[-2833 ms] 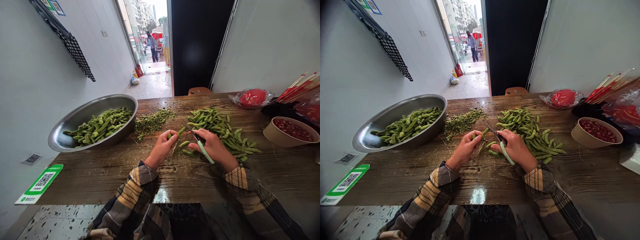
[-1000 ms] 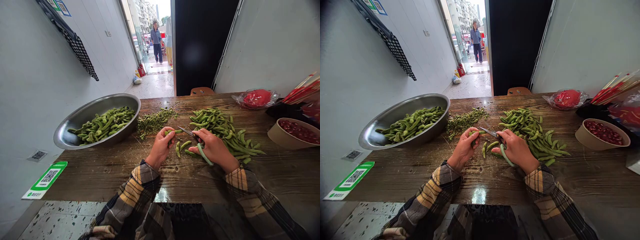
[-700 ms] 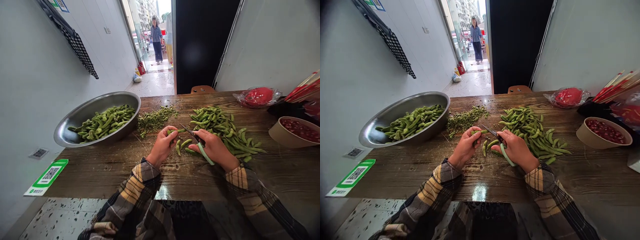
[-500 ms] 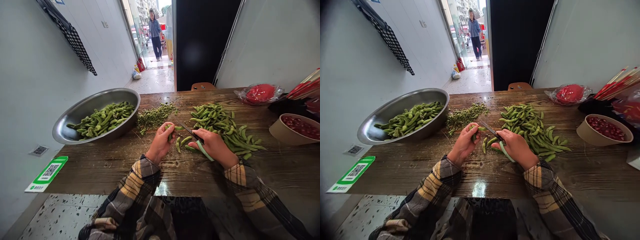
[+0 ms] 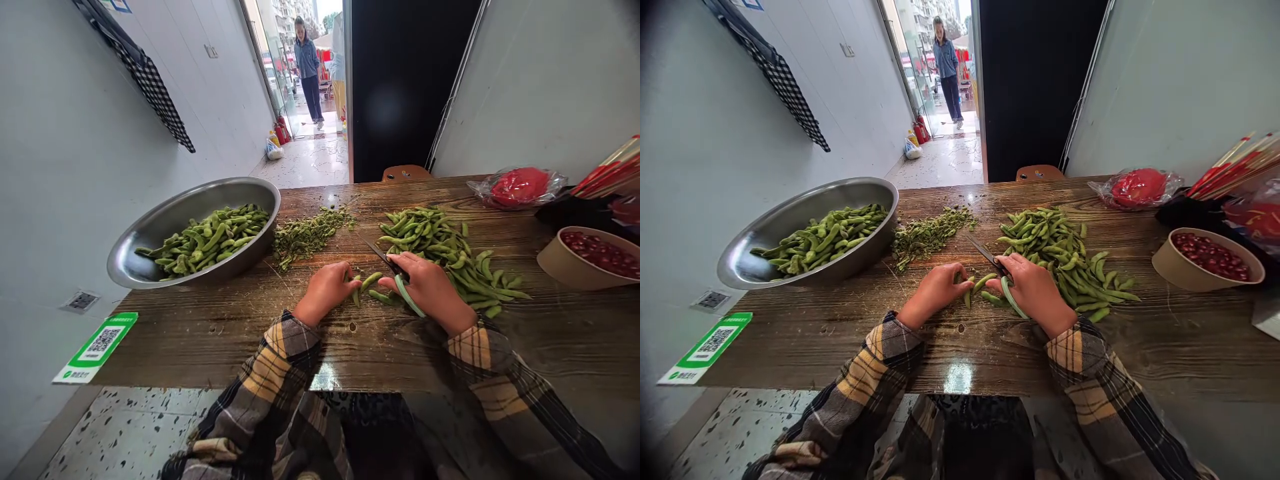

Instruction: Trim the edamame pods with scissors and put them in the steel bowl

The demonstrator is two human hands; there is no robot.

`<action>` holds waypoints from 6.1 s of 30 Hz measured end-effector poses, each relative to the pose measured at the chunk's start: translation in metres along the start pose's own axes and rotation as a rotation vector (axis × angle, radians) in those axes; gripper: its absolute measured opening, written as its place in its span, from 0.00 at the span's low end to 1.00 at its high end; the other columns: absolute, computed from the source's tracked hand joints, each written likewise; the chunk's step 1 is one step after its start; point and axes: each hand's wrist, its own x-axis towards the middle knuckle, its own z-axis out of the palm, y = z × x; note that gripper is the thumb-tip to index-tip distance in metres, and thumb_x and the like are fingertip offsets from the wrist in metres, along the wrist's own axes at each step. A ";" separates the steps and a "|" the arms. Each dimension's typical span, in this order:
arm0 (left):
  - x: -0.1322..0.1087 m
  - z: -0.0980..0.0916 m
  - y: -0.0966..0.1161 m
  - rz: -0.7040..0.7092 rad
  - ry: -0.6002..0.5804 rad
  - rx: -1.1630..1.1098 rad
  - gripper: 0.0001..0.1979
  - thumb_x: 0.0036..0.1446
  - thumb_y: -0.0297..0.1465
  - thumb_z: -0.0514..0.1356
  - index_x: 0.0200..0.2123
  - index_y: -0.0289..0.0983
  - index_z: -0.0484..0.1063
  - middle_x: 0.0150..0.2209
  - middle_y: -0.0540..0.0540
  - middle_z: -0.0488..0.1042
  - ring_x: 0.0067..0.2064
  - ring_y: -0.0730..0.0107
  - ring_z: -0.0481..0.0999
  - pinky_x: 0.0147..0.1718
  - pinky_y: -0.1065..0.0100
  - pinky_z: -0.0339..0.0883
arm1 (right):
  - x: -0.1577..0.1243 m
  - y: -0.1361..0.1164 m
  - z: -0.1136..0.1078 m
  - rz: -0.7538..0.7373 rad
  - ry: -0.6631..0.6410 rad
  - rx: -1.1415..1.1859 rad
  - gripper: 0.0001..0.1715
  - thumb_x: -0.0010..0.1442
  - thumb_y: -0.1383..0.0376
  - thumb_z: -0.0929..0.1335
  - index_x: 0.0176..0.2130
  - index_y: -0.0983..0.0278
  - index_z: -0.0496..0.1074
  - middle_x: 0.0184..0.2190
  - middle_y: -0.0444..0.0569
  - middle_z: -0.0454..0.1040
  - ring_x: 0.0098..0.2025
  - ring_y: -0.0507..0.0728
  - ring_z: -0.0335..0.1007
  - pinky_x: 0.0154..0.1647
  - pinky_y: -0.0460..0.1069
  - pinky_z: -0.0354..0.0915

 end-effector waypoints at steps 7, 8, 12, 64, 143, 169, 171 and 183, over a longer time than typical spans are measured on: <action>0.000 0.004 -0.002 0.099 -0.117 0.118 0.06 0.44 0.27 0.65 0.23 0.37 0.69 0.24 0.51 0.70 0.27 0.72 0.65 0.26 0.71 0.53 | 0.000 0.004 0.004 0.000 0.000 -0.031 0.22 0.60 0.54 0.67 0.50 0.63 0.71 0.46 0.57 0.75 0.45 0.64 0.73 0.39 0.53 0.69; 0.000 0.004 -0.002 0.112 -0.112 0.099 0.05 0.44 0.27 0.64 0.24 0.37 0.69 0.24 0.51 0.69 0.27 0.72 0.65 0.27 0.71 0.53 | 0.000 0.004 0.004 0.001 -0.001 -0.026 0.22 0.60 0.54 0.67 0.51 0.63 0.71 0.46 0.57 0.75 0.45 0.64 0.74 0.40 0.54 0.69; 0.002 -0.001 0.004 0.064 -0.053 -0.091 0.05 0.48 0.29 0.62 0.26 0.36 0.67 0.23 0.53 0.67 0.25 0.76 0.61 0.26 0.72 0.54 | 0.001 0.002 0.002 0.006 -0.007 0.004 0.24 0.59 0.52 0.68 0.50 0.63 0.71 0.45 0.56 0.75 0.44 0.63 0.74 0.40 0.54 0.69; 0.000 -0.002 0.012 -0.212 0.039 -0.989 0.13 0.50 0.36 0.66 0.32 0.36 0.66 0.22 0.56 0.62 0.20 0.82 0.58 0.18 0.76 0.47 | 0.001 -0.006 -0.006 0.017 -0.051 0.109 0.28 0.56 0.51 0.70 0.52 0.62 0.69 0.44 0.52 0.74 0.40 0.60 0.74 0.38 0.52 0.68; -0.006 -0.003 0.028 -0.058 0.012 -0.460 0.09 0.49 0.35 0.64 0.30 0.36 0.70 0.22 0.54 0.61 0.23 0.78 0.57 0.22 0.75 0.51 | 0.003 -0.002 -0.005 0.014 -0.008 0.192 0.31 0.54 0.50 0.71 0.52 0.62 0.68 0.43 0.53 0.73 0.41 0.61 0.74 0.42 0.55 0.69; 0.000 -0.006 0.017 -0.256 0.096 -1.023 0.15 0.48 0.39 0.66 0.31 0.37 0.66 0.23 0.55 0.65 0.20 0.83 0.59 0.17 0.78 0.49 | 0.002 -0.003 -0.004 0.030 -0.003 0.154 0.27 0.56 0.51 0.70 0.50 0.63 0.70 0.44 0.55 0.75 0.43 0.63 0.74 0.42 0.56 0.69; 0.001 -0.008 0.016 -0.262 0.096 -1.108 0.15 0.48 0.37 0.67 0.31 0.36 0.65 0.24 0.55 0.65 0.20 0.84 0.60 0.17 0.79 0.49 | 0.002 -0.003 -0.004 0.037 -0.009 0.163 0.28 0.55 0.50 0.71 0.50 0.63 0.70 0.44 0.54 0.74 0.42 0.63 0.74 0.43 0.56 0.69; -0.004 0.000 0.022 -0.276 -0.010 -1.138 0.14 0.50 0.36 0.66 0.32 0.36 0.64 0.24 0.54 0.67 0.20 0.84 0.61 0.16 0.80 0.49 | 0.002 -0.005 -0.003 0.010 -0.043 0.202 0.31 0.54 0.51 0.71 0.52 0.63 0.68 0.43 0.53 0.73 0.39 0.60 0.74 0.40 0.54 0.69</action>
